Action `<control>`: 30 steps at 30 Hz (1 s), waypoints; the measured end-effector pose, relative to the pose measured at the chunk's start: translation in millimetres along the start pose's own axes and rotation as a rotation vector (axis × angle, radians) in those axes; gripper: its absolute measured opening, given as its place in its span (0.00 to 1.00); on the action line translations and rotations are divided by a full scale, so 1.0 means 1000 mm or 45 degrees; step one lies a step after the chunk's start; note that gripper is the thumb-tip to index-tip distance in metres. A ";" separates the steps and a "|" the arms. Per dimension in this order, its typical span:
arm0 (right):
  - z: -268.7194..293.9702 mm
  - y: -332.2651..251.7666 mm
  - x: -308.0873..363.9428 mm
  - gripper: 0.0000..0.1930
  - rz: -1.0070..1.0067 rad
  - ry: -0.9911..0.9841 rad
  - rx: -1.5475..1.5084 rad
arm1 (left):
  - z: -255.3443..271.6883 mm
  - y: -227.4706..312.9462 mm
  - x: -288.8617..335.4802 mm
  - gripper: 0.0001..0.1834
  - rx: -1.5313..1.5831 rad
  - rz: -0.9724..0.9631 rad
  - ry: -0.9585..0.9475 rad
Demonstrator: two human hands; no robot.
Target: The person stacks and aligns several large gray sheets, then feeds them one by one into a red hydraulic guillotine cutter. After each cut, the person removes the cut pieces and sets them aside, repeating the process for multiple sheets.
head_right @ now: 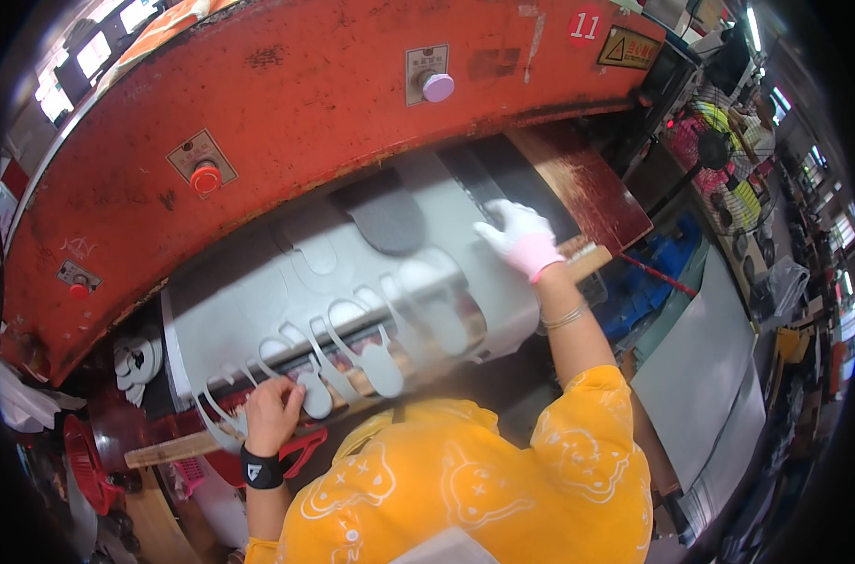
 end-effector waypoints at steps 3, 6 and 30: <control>-0.013 -0.069 0.018 0.38 0.398 0.113 -0.325 | 0.014 0.040 0.001 0.07 0.127 -0.110 -0.059; -0.041 -0.113 0.050 0.40 0.466 -0.037 -0.066 | 0.007 0.079 -0.008 0.04 0.341 -0.221 -0.230; -0.009 0.083 0.088 0.37 -0.102 -0.102 0.234 | -0.129 0.157 -0.037 0.38 0.260 -0.749 -0.323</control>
Point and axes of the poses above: each hand's wrist, its own x-axis away from the middle knuckle, its own z-axis out of the back of the hand, y = z × x, the point moved 7 cm from there along -x, towards the middle knuckle, and after that the axes turned 14 degrees about y, right-handed, at the moved point
